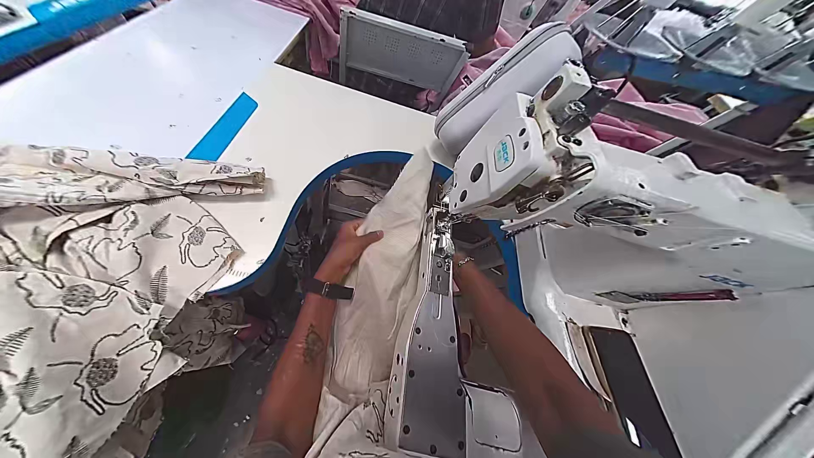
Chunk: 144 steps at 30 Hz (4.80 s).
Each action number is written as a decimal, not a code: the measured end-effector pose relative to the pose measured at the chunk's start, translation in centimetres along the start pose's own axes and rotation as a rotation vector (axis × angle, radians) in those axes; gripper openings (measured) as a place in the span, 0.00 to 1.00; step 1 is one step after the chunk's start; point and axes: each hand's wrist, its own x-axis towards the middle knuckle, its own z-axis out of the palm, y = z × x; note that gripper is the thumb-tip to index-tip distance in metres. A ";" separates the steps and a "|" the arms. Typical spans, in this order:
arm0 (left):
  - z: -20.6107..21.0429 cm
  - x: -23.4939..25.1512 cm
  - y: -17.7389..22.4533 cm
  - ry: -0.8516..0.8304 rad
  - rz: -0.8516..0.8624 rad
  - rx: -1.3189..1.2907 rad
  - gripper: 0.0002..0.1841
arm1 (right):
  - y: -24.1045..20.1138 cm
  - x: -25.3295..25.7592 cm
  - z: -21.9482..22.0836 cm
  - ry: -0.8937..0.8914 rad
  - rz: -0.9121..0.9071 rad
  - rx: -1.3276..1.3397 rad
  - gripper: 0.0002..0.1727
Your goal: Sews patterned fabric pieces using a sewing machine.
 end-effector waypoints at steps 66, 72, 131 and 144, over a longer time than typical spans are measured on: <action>9.7 -7.4 -1.4 0.002 0.805 1.150 0.18 | 3.5 -10.2 -3.1 0.249 -0.997 -0.471 0.11; 9.7 -6.9 -1.3 0.013 0.815 1.138 0.19 | 3.3 -10.8 -3.1 0.174 -0.934 -0.395 0.09; 7.5 -13.7 -1.4 -0.040 0.682 0.776 0.12 | -4.4 -21.7 -2.8 -0.271 -0.440 -1.239 0.17; 7.5 -13.4 -2.1 -0.071 0.755 0.612 0.09 | -4.6 -19.2 -1.7 -0.094 -0.651 -1.366 0.13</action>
